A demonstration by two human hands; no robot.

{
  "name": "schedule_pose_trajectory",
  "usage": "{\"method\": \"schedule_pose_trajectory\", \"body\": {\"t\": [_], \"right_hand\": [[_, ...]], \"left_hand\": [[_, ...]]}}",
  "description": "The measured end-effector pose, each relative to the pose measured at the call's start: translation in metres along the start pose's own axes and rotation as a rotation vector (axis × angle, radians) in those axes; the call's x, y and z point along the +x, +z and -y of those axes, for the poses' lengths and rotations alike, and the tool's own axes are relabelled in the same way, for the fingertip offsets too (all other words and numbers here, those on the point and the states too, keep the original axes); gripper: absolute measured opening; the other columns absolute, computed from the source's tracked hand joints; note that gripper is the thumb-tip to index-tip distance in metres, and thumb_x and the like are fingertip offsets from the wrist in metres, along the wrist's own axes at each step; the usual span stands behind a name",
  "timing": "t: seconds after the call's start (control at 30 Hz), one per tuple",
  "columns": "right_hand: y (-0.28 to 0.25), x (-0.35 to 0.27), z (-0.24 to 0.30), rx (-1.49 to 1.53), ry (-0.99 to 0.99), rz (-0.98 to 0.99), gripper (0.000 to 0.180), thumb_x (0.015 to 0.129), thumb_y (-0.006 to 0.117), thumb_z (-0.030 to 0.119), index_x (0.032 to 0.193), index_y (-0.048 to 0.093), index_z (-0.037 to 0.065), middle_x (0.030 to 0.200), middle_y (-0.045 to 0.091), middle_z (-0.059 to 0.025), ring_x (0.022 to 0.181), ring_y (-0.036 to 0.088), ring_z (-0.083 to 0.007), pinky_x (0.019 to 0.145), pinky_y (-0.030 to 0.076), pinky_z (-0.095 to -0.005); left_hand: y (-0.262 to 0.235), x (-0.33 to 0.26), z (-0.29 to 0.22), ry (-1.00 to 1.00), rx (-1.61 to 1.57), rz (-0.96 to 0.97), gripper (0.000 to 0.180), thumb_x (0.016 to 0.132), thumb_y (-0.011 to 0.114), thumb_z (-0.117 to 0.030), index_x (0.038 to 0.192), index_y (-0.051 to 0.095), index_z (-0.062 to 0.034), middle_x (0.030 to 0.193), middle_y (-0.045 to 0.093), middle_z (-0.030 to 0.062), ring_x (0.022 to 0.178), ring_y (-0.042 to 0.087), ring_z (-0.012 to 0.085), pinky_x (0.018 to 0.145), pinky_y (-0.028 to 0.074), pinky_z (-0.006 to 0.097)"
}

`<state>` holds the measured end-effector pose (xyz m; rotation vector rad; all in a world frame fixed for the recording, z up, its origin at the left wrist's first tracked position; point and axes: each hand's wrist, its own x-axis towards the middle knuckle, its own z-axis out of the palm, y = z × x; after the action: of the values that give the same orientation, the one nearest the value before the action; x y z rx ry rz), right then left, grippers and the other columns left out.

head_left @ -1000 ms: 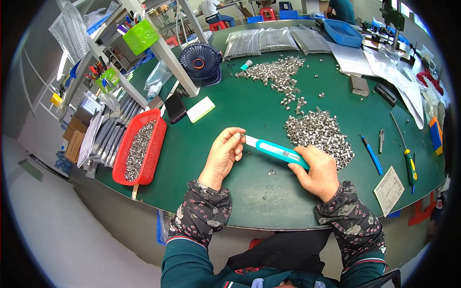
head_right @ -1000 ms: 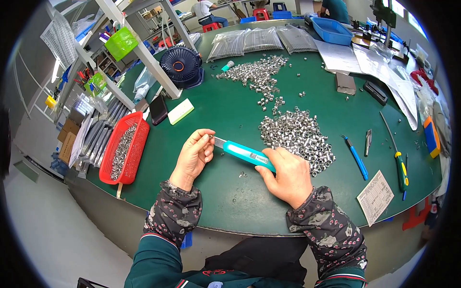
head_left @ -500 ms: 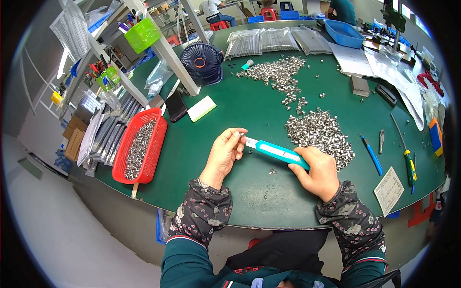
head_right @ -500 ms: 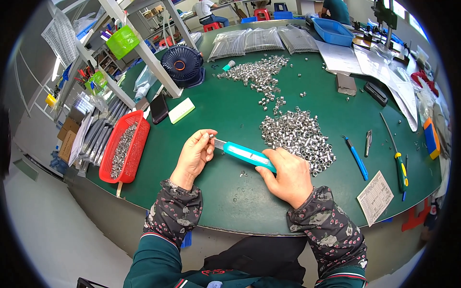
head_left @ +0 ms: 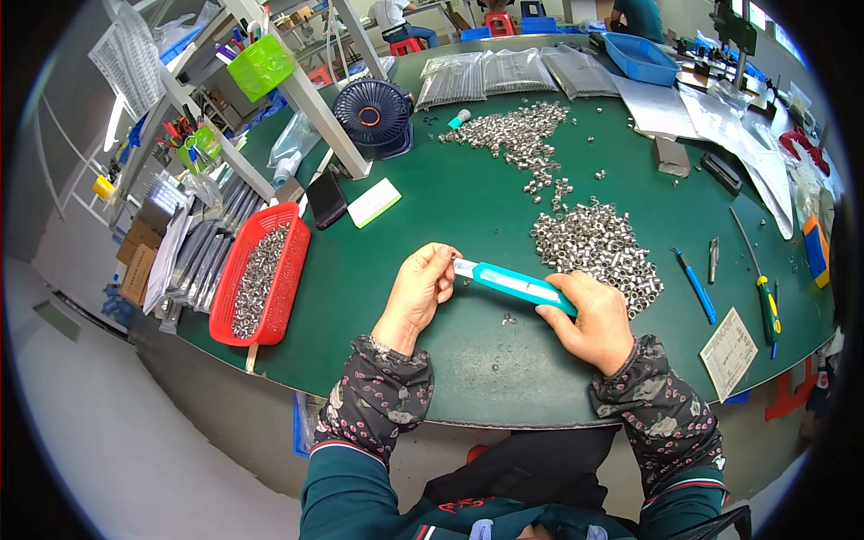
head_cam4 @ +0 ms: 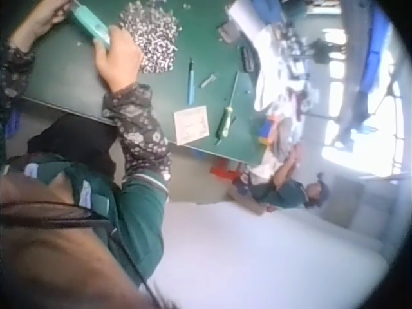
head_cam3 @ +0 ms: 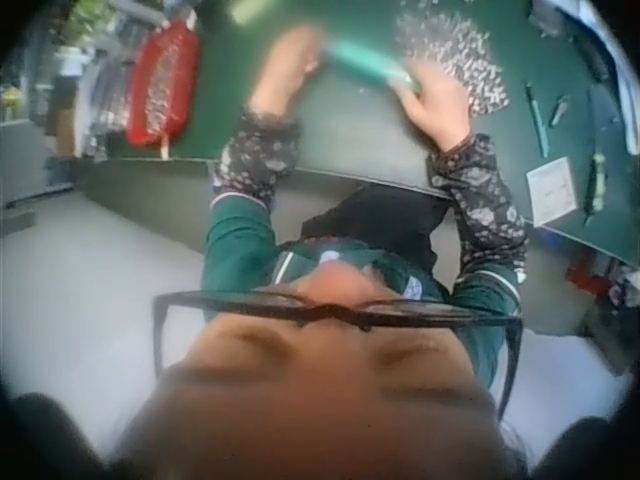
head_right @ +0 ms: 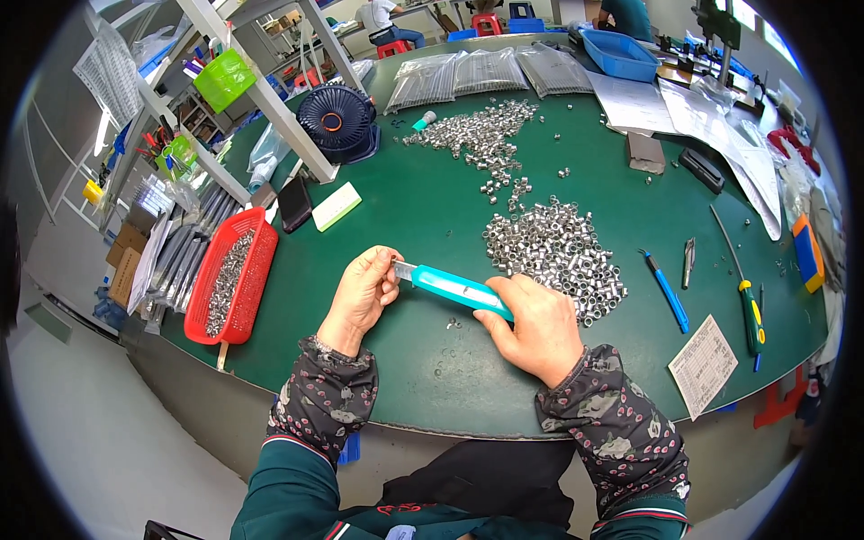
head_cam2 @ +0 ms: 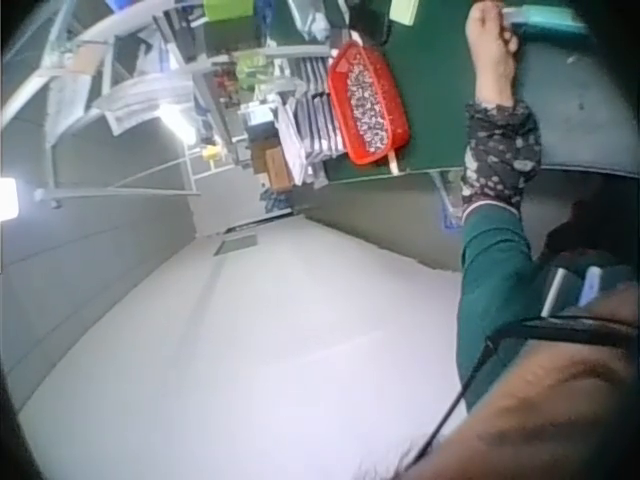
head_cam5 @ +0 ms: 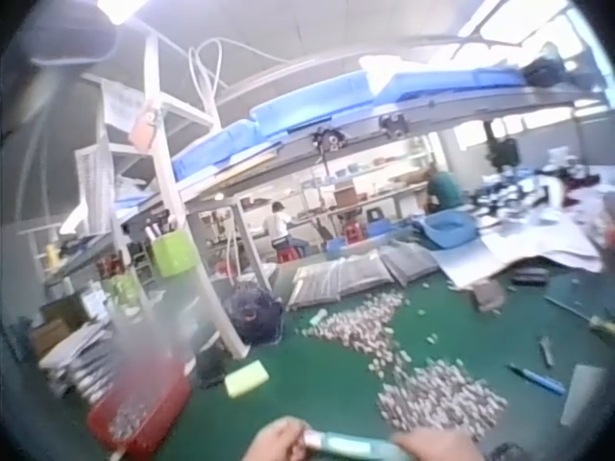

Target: Scraping small metal components with a utility knife to remove burrs or clean the surfaces at a factory workbench.

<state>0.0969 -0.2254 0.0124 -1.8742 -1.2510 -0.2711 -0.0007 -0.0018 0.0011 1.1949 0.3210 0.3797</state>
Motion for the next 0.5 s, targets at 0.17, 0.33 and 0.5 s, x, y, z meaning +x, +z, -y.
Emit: {"method": "schedule_pose_trajectory", "body": {"t": [0.17,0.33,0.5], "right_hand": [[-0.006,0.004,0.005,-0.069,-0.025,-0.032,0.026,0.069,0.066,0.016,0.090,0.056,0.004,0.067,0.052,-0.0091,0.057,0.054,-0.0276,0.049,0.042,-0.0360],[-0.020,0.014,-0.007,0.148,0.095,-0.386,0.024,0.072,0.064,0.014,0.091,0.057,0.001,0.078,0.058,-0.0115,0.067,0.058,-0.0250,0.059,0.045,-0.0309],[-0.027,0.017,-0.016,0.279,0.255,-0.456,0.024,0.072,0.065,0.015,0.091,0.058,0.001,0.078,0.060,-0.0104,0.065,0.058,-0.0209,0.058,0.045,-0.0290]], "left_hand": [[-0.001,0.001,-0.003,-0.046,-0.046,-0.047,0.022,0.087,0.052,-0.026,0.078,0.053,-0.0058,0.060,0.044,-0.0020,0.049,0.038,0.0040,0.036,0.028,0.016],[-0.001,0.005,-0.011,-0.055,-0.237,-0.108,0.008,0.084,0.050,-0.015,0.084,0.051,-0.0074,0.072,0.051,0.0041,0.052,0.041,0.0077,0.035,0.027,0.016],[0.032,0.027,-0.016,-0.133,0.057,-0.006,0.011,0.080,0.057,-0.013,0.087,0.053,-0.0055,0.071,0.049,0.0008,0.050,0.038,0.0059,0.037,0.026,0.016]]}}
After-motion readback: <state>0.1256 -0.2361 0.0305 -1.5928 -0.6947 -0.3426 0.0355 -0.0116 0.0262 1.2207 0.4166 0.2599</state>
